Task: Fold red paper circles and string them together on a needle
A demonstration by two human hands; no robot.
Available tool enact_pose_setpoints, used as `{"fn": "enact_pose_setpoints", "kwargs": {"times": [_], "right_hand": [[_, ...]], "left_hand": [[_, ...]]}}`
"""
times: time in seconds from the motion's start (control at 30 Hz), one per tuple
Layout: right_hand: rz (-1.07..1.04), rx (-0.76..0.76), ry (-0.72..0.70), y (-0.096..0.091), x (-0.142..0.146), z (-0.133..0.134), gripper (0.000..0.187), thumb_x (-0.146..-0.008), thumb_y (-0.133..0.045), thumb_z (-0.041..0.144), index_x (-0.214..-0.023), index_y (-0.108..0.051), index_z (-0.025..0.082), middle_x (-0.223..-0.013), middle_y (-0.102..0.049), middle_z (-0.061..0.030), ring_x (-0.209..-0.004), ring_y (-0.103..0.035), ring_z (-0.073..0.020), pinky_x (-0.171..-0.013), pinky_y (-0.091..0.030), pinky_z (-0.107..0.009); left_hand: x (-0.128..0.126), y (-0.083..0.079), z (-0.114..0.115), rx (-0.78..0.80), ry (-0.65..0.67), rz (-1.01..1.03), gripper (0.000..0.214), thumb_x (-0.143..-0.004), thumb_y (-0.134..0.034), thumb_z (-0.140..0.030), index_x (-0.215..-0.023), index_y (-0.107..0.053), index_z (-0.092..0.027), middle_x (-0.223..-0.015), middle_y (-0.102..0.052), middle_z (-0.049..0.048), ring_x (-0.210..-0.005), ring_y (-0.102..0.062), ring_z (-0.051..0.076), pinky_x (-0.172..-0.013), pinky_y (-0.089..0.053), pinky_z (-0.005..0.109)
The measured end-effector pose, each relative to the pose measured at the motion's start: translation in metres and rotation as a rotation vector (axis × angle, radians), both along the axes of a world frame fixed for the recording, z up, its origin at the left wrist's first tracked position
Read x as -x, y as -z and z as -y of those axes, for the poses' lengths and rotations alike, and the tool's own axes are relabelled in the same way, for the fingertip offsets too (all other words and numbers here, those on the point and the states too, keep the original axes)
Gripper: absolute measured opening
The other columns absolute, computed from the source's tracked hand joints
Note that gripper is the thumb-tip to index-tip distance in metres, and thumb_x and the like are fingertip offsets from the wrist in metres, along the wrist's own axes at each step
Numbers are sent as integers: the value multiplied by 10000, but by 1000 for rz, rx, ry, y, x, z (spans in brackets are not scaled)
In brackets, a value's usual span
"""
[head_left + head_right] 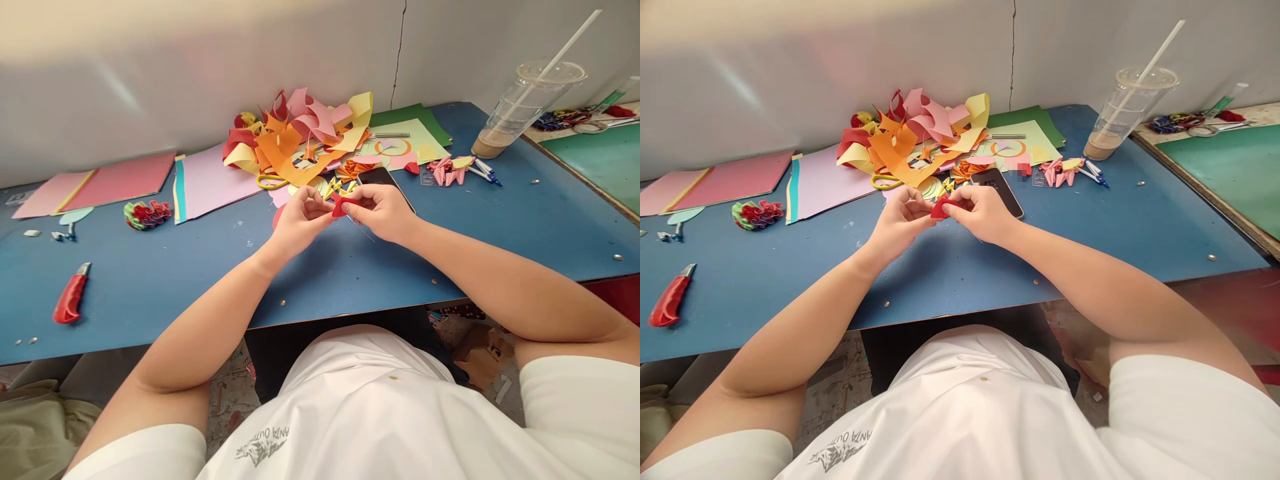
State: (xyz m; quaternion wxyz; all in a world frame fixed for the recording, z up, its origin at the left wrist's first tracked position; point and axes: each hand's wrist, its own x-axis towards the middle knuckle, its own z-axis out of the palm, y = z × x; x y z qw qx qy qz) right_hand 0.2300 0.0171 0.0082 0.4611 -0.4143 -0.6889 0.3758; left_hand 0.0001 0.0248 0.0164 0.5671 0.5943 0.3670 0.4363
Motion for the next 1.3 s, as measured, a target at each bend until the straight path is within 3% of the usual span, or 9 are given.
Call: {"fn": "enact_pose_setpoints", "kwargs": {"times": [0.2,0.37,0.5,0.6,0.7,0.77,0.9,1.07,1.3], "right_hand": [[-52,65,-39,0,3,3,379,-897,-911,568,-911,-765,218,-765,-689,-6,-692,-587,-172,-675,-466,-355],[-48,57,-73,0,3,1,572,-890,-941,762,-934,-762,221,-778,-691,-8,-682,-583,-172,-659,-464,-349],[37,-35,-56,-2,-3,-2,755,-1052,-642,963,-838,-676,240,-763,-647,-28,-720,-592,-201,-712,-457,-376],[322,-103,-3,-5,-5,-4,620,-1245,-491,644,-775,-559,245,-790,-645,-55,-781,-598,-220,-770,-427,-388],[780,-75,31,-9,1,-2,297,-1167,-702,292,-886,-687,195,-1009,-781,-129,-958,-695,-270,-838,-445,-389],[964,-45,45,-14,7,1,147,-1147,-746,243,-1069,-803,133,-1224,-828,-211,-1126,-759,-334,-894,-489,-401],[1156,-6,70,-23,17,4,320,-1224,-553,192,-1273,-840,60,-1390,-822,-286,-1300,-794,-403,-928,-533,-421],[1246,-6,11,-31,21,-1,381,-1205,-476,119,-1372,-806,30,-1416,-827,-327,-1285,-825,-427,-862,-537,-429],[1365,-82,-169,-37,15,-4,344,-1195,-543,102,-1387,-812,6,-1390,-841,-313,-1294,-830,-421,-913,-560,-422]], "left_hand": [[-7,-1,8,-23,28,-65,497,-664,-1126,-420,-891,-738,-207,-906,-765,-7,-852,-724,144,-851,-600,318],[-11,-3,11,-38,-46,-58,383,-753,-1040,-444,-837,-745,-215,-851,-746,5,-800,-656,139,-760,-520,311],[-9,-10,11,-29,-113,-28,296,-756,-973,-371,-887,-756,-217,-845,-773,2,-799,-665,137,-763,-528,299],[-8,-12,10,9,-161,6,308,-719,-950,-326,-879,-705,-229,-839,-759,-25,-789,-658,124,-780,-539,295],[-8,-11,8,42,-200,23,371,-684,-920,-297,-894,-617,-256,-799,-710,-65,-763,-637,119,-773,-525,298],[-8,-11,8,65,-215,36,457,-664,-898,-281,-1022,-614,-283,-801,-718,-87,-764,-640,129,-775,-516,303],[-10,-14,9,52,-184,58,679,-638,-807,-257,-1295,-653,-324,-816,-722,-107,-754,-606,140,-791,-519,310],[-11,-14,9,31,-192,32,452,-654,-741,-265,-1098,-662,-296,-840,-716,-78,-783,-630,135,-834,-561,310],[-8,-13,9,46,-284,88,537,-636,-816,-272,-1107,-560,-308,-920,-745,-77,-788,-709,126,-844,-618,316]]}}
